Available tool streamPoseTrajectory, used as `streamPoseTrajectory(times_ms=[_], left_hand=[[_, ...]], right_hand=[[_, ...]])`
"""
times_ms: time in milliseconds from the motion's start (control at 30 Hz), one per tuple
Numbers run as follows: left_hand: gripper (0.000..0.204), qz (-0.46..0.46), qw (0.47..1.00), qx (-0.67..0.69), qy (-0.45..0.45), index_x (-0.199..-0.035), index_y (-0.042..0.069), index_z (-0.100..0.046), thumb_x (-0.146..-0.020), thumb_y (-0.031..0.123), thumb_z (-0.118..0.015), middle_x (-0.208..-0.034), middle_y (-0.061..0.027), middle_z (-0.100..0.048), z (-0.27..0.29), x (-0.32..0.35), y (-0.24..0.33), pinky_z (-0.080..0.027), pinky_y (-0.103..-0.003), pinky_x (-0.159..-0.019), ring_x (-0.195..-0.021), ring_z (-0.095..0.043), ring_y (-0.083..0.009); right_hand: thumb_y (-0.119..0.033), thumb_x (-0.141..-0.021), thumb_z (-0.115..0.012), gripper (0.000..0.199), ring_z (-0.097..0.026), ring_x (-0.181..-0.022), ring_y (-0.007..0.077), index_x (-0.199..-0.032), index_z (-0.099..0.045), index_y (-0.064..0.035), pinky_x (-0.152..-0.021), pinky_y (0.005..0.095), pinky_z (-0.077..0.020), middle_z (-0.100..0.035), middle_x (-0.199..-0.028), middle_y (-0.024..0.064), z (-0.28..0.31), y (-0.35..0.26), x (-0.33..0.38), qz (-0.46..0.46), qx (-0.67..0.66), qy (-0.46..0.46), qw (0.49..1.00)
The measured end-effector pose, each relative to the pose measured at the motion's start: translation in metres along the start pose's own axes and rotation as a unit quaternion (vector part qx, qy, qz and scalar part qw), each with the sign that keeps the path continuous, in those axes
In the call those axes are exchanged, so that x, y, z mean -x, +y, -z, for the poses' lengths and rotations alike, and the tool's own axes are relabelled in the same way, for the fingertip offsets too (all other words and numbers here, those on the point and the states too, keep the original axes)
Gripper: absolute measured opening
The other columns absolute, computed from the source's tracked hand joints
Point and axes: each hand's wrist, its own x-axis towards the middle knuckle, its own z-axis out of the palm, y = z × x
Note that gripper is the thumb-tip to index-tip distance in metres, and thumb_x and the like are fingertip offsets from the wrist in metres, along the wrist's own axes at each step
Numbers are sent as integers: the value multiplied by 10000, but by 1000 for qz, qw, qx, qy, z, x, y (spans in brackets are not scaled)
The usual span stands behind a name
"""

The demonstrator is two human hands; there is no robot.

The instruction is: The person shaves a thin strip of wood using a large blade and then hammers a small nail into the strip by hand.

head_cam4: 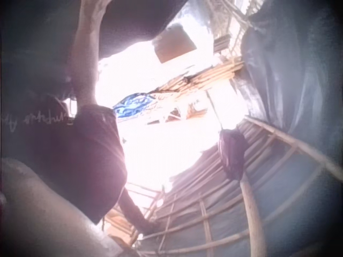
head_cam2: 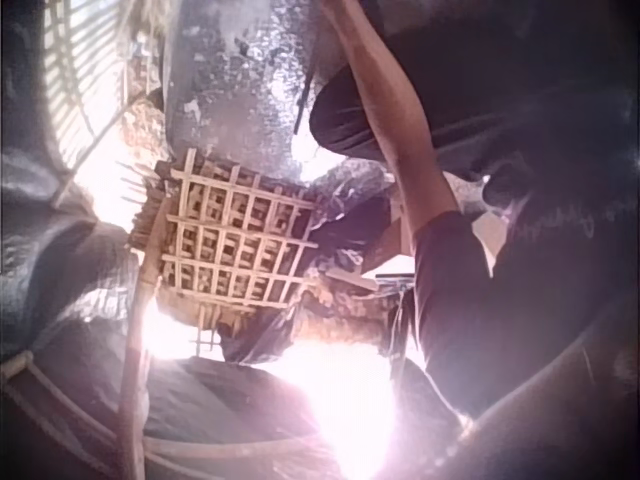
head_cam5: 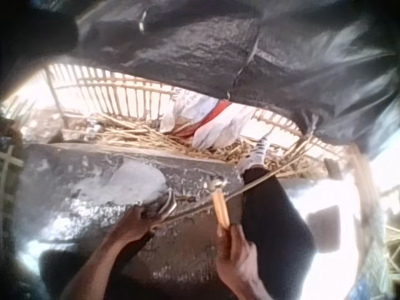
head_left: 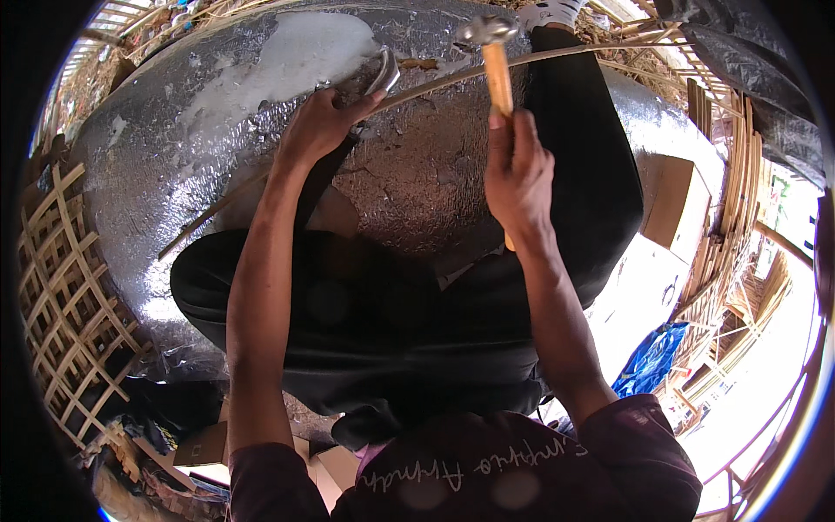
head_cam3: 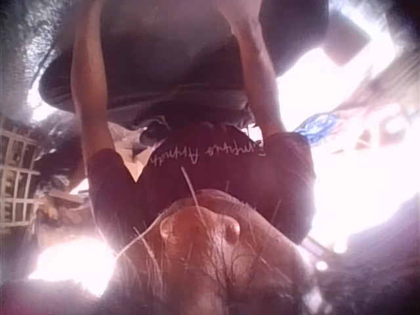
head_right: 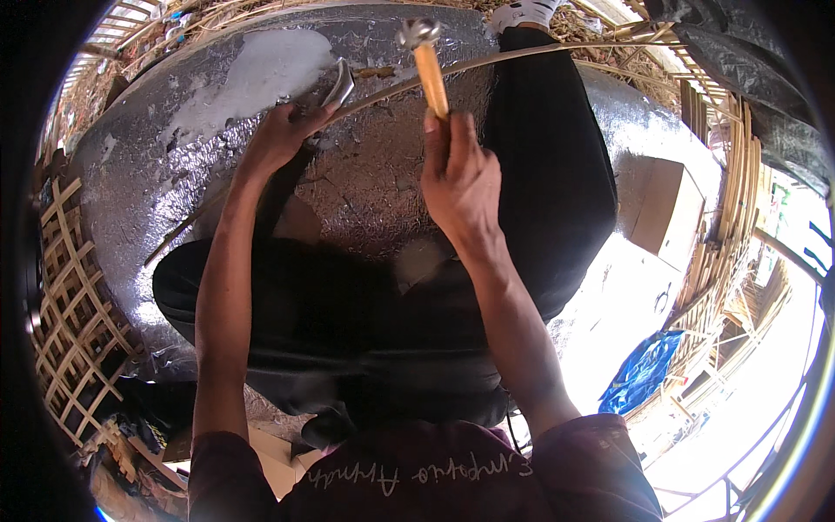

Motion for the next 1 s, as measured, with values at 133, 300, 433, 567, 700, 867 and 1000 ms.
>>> streamPoseTrajectory(times_ms=[133,300,433,567,700,867,1000], left_hand=[[684,-31,998,44,24,-837,40,-706,-785,713,-601,-641,-108,-621,-2,6,6,-476,-372,-628,-595,-600,-230],[742,-103,991,77,30,-801,1,-679,-753,738,-610,-624,-97,-599,-4,0,-8,-485,-369,-643,-617,-602,-226],[579,-33,997,-2,68,-829,77,-712,-834,646,-605,-623,-75,-589,-13,-13,-26,-458,-368,-608,-619,-593,-204],[674,-48,998,31,37,-794,50,-700,-776,717,-600,-602,-86,-564,-9,-7,-9,-436,-378,-582,-600,-572,-203],[720,-104,991,51,63,-770,34,-693,-750,748,-602,-590,-87,-553,-12,3,-15,-426,-375,-568,-551,-526,-196],[708,-17,1000,6,17,-791,51,-713,-759,749,-595,-586,-85,-566,1,4,2,-424,-383,-558,-517,-503,-189],[815,-67,994,75,50,-775,3,-695,-697,808,-594,-588,-104,-583,0,17,11,-454,-394,-591,-539,-552,-205]], right_hand=[[-173,-975,-531,156,-565,-459,341,-908,-451,-57,-371,401,-399,-544,-610,180,-8,10,16,-81,-21,-31,996],[-272,-1006,-474,263,-520,-449,301,-906,-473,-28,-402,408,-365,-509,-608,169,-14,20,7,-178,-130,-68,973],[-324,-1022,-442,341,-465,-463,207,-879,-468,-16,-457,366,-387,-430,-581,117,29,-13,-16,-357,-277,-81,889],[-282,-1013,-467,284,-472,-454,252,-900,-475,-21,-471,400,-400,-489,-593,150,-5,22,15,-246,-162,-45,955],[-256,-1014,-467,263,-485,-455,242,-874,-479,-34,-449,378,-390,-503,-589,148,-14,20,19,-125,-79,-58,987],[-284,-1014,-458,295,-506,-462,233,-870,-484,-27,-447,360,-388,-478,-580,152,10,-1,4,-265,-196,-33,944],[-335,-1005,-460,344,-528,-485,256,-865,-486,-22,-454,376,-392,-483,-610,168,-18,26,19,-222,-121,-89,963]])
